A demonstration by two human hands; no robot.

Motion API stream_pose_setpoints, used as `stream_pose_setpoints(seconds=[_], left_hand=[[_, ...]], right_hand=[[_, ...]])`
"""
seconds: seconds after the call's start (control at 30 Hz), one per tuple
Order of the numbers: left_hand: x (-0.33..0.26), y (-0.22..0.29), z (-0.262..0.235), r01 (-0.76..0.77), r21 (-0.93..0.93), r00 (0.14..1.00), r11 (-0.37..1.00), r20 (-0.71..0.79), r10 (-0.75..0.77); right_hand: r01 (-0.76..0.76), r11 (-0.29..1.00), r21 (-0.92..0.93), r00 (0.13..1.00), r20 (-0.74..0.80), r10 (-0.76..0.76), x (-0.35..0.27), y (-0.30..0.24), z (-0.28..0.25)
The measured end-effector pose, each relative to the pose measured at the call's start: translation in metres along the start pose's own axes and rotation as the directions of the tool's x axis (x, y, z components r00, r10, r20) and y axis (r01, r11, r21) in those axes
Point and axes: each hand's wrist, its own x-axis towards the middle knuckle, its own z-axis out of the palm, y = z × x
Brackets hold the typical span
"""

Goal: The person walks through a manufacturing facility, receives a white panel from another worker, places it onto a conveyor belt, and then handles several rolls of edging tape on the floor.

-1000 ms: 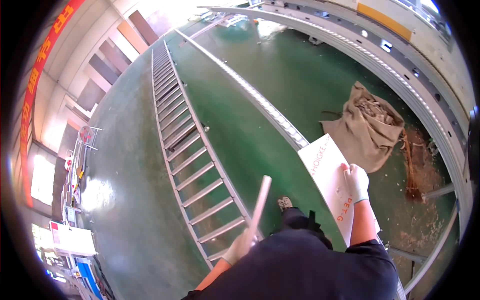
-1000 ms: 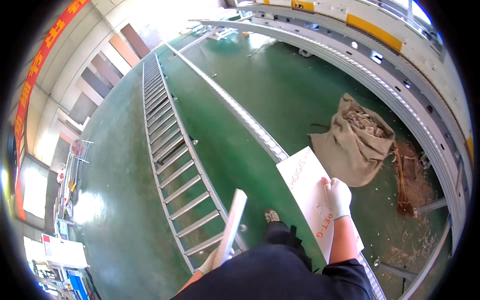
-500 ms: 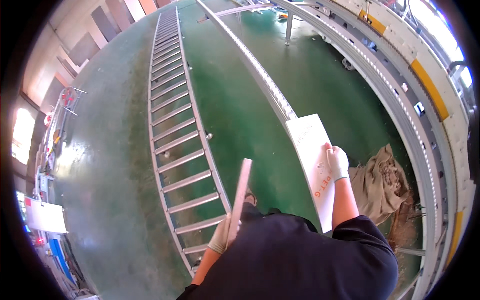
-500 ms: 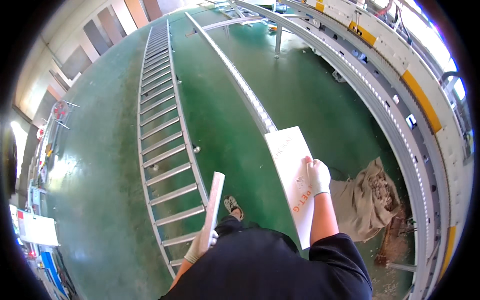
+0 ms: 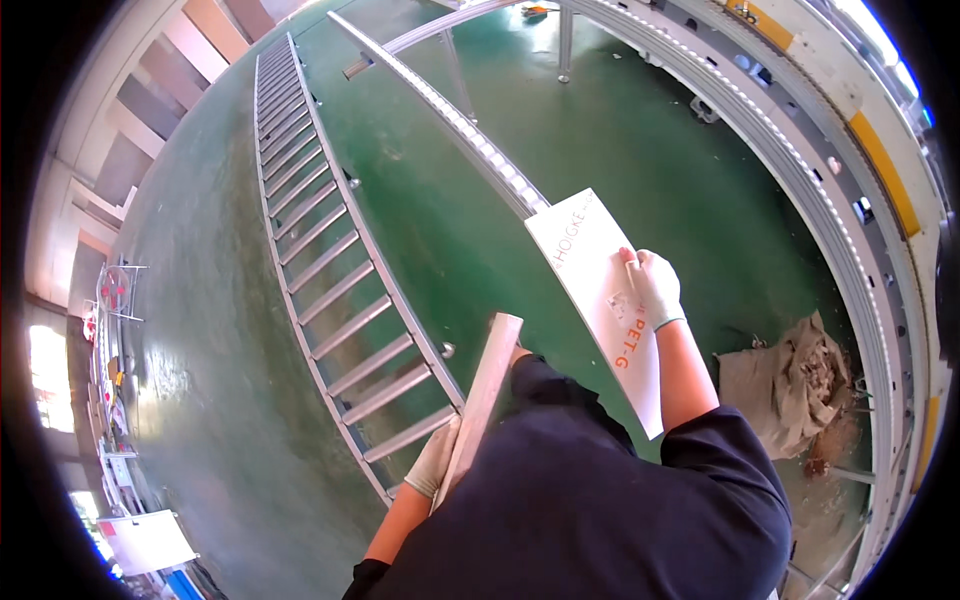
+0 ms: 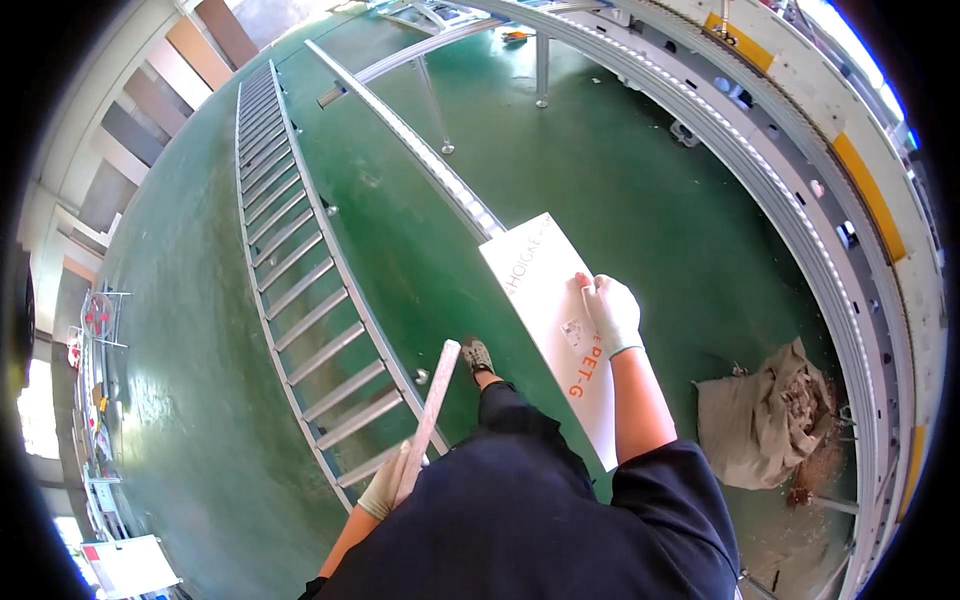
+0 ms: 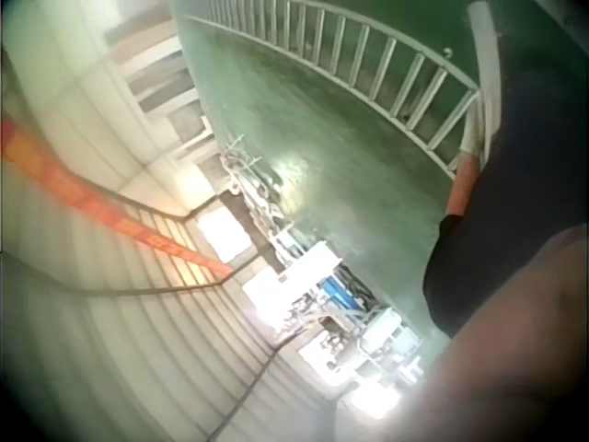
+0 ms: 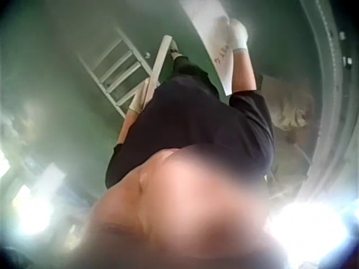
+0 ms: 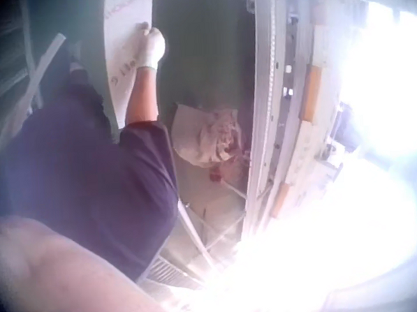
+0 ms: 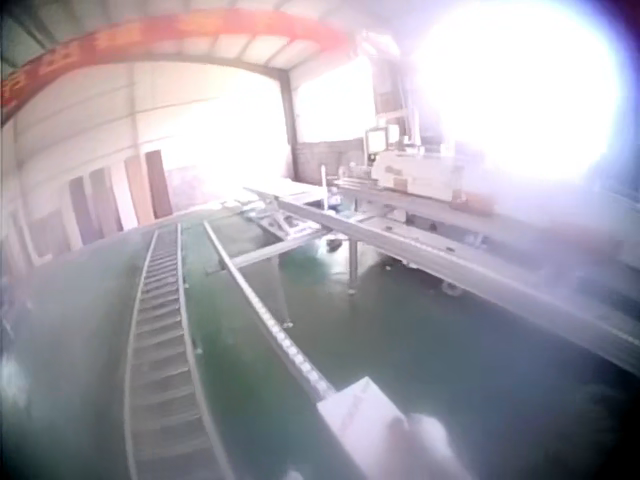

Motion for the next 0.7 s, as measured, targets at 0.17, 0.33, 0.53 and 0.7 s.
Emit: stream_pose_setpoints(seconds=[0.17, 0.33, 0.53, 0.7], left_hand=[[0.12, 0.129, -0.11, 0.35, -0.389, 0.931, 0.852, 0.042, -0.363], [0.222, 0.223, -0.189, 0.322, -0.483, 0.947, 0.814, 0.163, -0.278], [0.354, 0.296, -0.3, 0.257, -0.457, 0.963, 0.851, 0.045, -0.267], [0.487, 0.394, -0.425, 0.152, -0.492, 0.986, 0.857, 0.015, -0.166]], right_hand=[[0.011, 0.994, 0.108, 0.997, 0.074, -0.019, 0.117, -0.131, 0.044], [0.052, 0.996, 0.074, 0.996, 0.07, -0.058, 0.243, -0.259, 0.088], [0.027, 0.992, 0.126, 0.993, 0.108, -0.04, 0.383, -0.409, 0.149], [0.077, 0.996, 0.04, 0.997, 0.026, -0.078, 0.491, -0.547, 0.181]])
